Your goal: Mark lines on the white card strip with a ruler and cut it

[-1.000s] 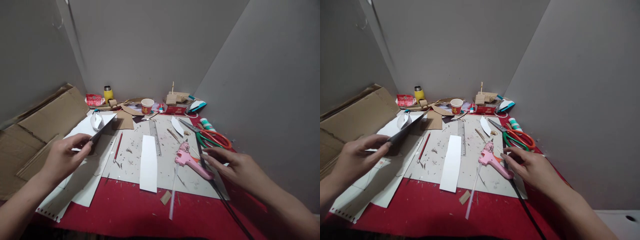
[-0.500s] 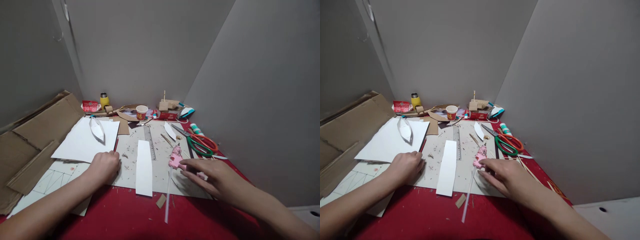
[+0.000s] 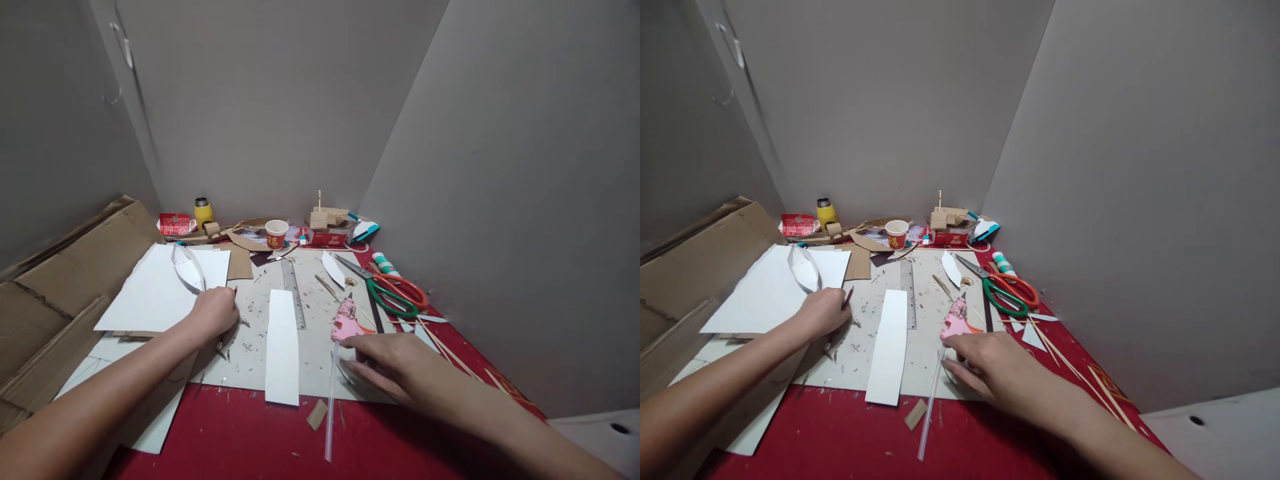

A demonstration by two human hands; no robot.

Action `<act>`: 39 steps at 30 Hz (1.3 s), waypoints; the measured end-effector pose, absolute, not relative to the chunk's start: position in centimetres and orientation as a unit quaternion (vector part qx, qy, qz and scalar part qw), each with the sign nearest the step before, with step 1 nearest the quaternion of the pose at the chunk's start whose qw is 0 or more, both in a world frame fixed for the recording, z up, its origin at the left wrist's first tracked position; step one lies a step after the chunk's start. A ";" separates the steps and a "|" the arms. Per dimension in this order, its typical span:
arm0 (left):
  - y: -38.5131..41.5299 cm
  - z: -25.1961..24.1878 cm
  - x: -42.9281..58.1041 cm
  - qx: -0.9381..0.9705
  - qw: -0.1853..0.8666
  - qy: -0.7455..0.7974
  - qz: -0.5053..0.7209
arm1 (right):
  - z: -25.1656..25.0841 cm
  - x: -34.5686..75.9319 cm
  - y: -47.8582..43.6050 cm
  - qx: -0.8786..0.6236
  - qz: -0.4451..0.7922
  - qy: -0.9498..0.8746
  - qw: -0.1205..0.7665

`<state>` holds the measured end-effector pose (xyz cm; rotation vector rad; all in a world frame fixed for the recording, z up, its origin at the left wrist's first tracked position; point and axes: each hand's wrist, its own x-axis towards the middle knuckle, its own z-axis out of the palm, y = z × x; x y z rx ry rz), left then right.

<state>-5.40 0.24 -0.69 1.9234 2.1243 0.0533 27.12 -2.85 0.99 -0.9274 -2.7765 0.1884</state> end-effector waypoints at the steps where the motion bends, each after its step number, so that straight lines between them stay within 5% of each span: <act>1: 0.3 -0.6 -5.5 0.659 0.156 0.735 0.034 | 1.0 26.9 -2.9 -0.309 0.060 -0.944 0.102; 6: 0.5 1.0 -6.0 0.634 0.282 0.704 0.151 | 1.4 25.7 -3.3 -0.285 0.049 -0.954 0.084; 11: -0.2 2.8 -3.2 0.600 0.453 0.591 0.292 | 0.7 23.7 -3.1 -0.218 0.004 -0.952 0.215; 18: -2.8 1.9 4.0 0.601 0.584 0.464 0.290 | -0.3 22.2 -2.1 -0.139 -0.119 -0.944 0.273; 22: -1.8 1.6 3.8 0.655 0.528 0.480 0.250 | -0.2 23.7 -1.8 -0.122 -0.086 -0.928 0.342; 29: 3.0 0.9 -0.3 0.745 0.247 0.594 0.175 | -0.6 25.9 -1.6 -0.183 -0.019 -0.889 0.420; 39: 4.9 -0.2 -1.1 0.778 0.197 0.593 0.074 | -1.8 25.9 -0.8 -0.187 -0.002 -0.887 0.423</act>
